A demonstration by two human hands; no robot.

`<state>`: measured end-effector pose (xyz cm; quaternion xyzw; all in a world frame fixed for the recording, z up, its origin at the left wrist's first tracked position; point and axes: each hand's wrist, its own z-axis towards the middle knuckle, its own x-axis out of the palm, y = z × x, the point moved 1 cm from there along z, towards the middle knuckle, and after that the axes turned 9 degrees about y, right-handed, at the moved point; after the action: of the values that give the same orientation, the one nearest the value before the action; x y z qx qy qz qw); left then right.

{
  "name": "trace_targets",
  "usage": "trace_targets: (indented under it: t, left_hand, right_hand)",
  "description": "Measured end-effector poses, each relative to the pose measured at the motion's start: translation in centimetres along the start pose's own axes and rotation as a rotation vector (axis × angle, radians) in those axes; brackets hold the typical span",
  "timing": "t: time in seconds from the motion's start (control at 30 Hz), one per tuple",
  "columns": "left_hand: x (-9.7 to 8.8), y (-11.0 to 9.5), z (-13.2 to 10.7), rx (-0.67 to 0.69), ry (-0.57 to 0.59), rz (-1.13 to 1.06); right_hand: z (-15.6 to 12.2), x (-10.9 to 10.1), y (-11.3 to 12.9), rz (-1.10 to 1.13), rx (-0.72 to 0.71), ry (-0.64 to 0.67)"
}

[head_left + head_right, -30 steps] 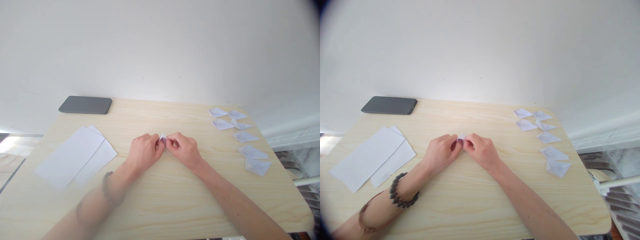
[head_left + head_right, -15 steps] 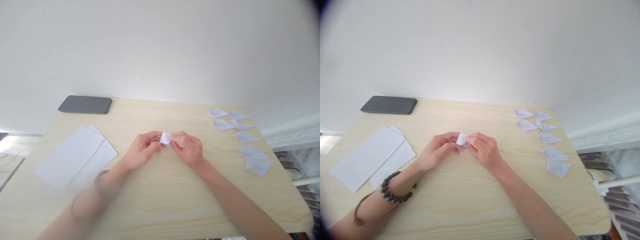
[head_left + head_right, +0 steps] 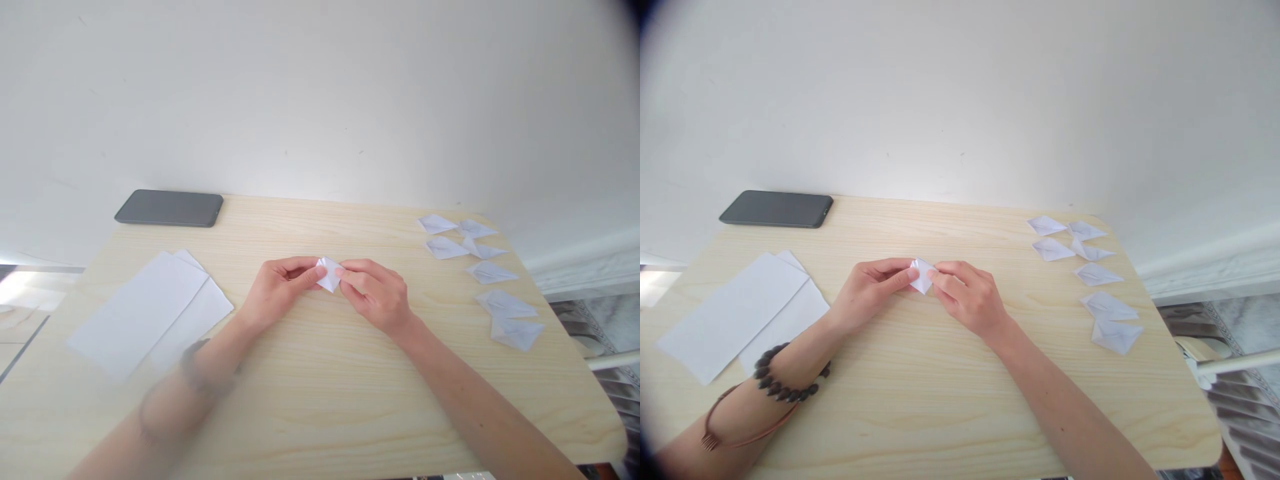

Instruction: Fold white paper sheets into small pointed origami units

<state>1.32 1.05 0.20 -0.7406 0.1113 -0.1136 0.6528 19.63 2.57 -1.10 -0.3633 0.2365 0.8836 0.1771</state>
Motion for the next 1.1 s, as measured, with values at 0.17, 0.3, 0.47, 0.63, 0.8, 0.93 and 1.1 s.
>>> trace_targets:
  t: [0.17,0.3,0.47,0.63,0.8,0.93,1.1]
  left_hand:
    - [0.24,0.33,-0.04,0.006,-0.038,0.061]
    - [0.65,0.42,-0.17,0.03,-0.035,0.099]
    - [0.78,0.49,-0.21,0.023,-0.058,0.132]
    - [0.75,0.42,-0.13,0.022,-0.077,0.091]
    - [0.84,0.12,-0.19,0.051,-0.038,0.067]
    - [0.81,0.25,-0.24,0.054,-0.009,0.092]
    - [0.85,0.58,-0.1,0.04,-0.022,0.095]
  right_hand:
    - [0.32,-0.27,0.14,0.23,0.197,0.056]
    - [0.53,-0.31,0.05,0.331,0.357,0.102]
    - [0.57,-0.14,0.0,0.338,0.354,0.106]
    - [0.61,0.02,0.08,0.341,0.379,0.063]
    - [0.64,0.05,0.26,0.382,0.433,0.103]
    - [0.65,0.0,0.46,0.411,0.404,0.142]
    - [0.64,0.14,0.32,0.44,0.459,0.173]
